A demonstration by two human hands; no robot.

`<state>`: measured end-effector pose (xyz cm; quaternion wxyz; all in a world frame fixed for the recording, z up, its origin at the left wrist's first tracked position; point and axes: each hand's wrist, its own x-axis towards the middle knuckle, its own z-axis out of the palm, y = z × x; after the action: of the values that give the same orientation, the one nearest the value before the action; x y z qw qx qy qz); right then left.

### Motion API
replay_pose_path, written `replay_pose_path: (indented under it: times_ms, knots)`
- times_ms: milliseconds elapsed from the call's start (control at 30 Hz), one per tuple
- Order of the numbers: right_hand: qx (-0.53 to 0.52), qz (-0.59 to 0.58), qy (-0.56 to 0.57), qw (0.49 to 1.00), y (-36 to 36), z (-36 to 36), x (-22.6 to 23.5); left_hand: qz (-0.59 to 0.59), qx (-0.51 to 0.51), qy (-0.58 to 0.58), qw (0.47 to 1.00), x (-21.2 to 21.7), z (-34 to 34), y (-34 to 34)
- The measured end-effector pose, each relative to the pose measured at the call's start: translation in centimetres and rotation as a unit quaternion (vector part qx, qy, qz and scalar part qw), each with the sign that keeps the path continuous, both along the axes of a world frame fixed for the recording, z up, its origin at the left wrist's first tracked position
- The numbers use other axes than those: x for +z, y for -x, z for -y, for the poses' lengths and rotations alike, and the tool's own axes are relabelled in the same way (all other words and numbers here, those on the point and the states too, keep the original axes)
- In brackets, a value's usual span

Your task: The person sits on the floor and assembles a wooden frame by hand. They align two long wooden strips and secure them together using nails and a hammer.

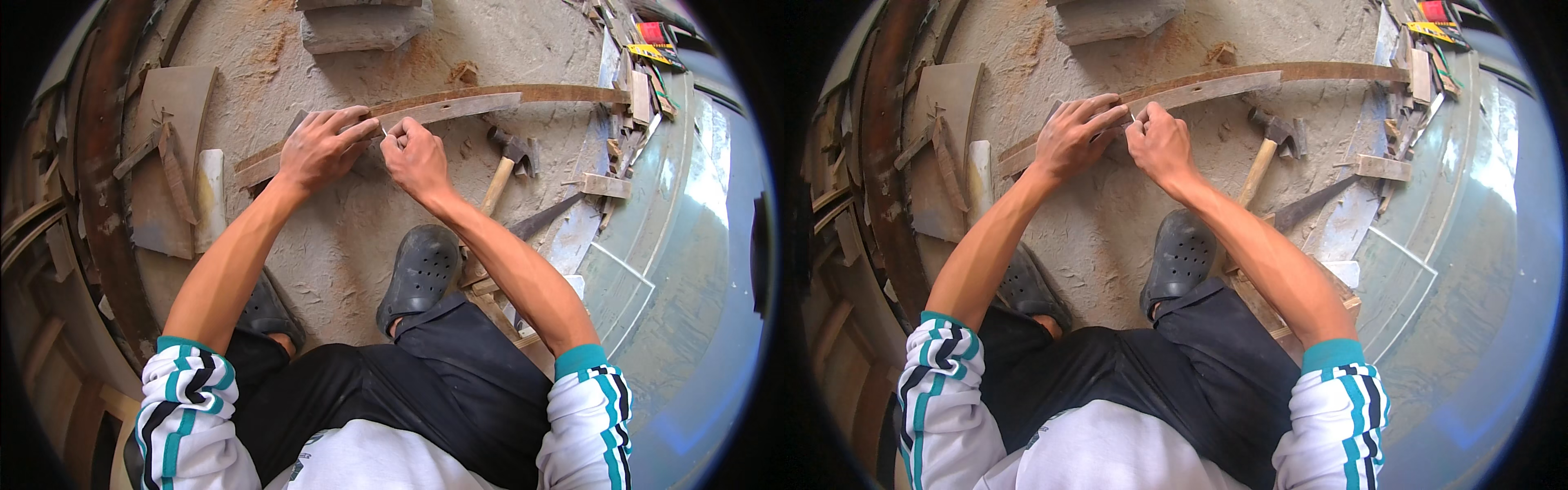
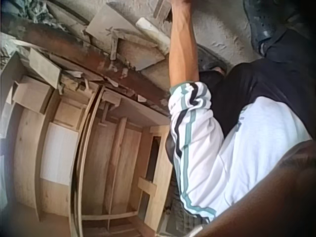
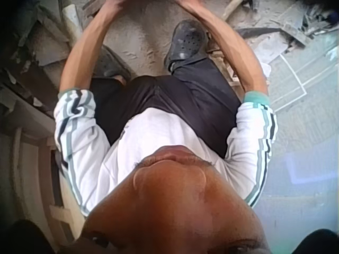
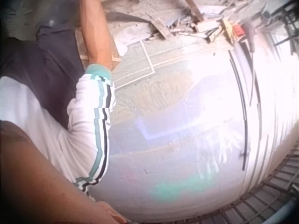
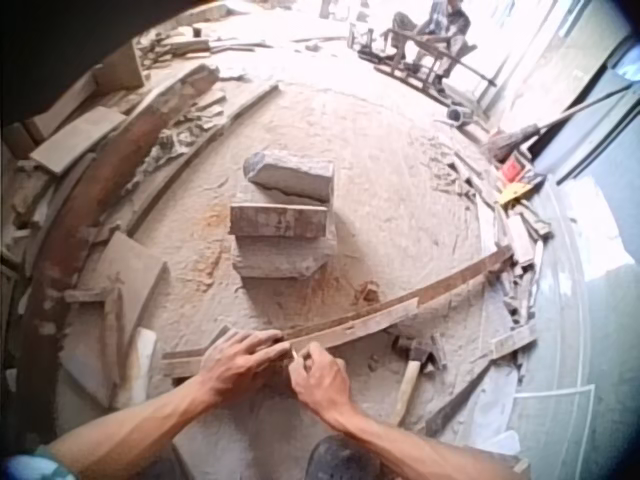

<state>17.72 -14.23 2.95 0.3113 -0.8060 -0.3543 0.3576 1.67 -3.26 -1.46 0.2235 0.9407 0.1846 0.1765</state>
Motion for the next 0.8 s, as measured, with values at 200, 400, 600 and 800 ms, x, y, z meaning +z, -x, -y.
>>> replay_pose_path:
  times_ms: [200,400,600,800]
  knots:
    - [0.049,0.038,0.024,0.998,0.0,1.9,-0.4,0.018,-0.005,-0.018,1.000,-0.3,-0.1,-0.1]
    - [0.016,-0.012,0.019,1.000,0.3,3.0,0.8,0.022,0.006,0.003,1.000,-0.2,0.0,-0.1]
    - [0.003,0.035,-0.044,0.998,-0.6,-0.5,1.0,0.043,0.005,-0.019,0.999,-0.1,-0.1,-0.1]
    - [0.011,0.025,-0.021,0.999,-0.9,-1.2,0.7,0.023,0.006,0.017,1.000,0.1,0.0,-0.1]
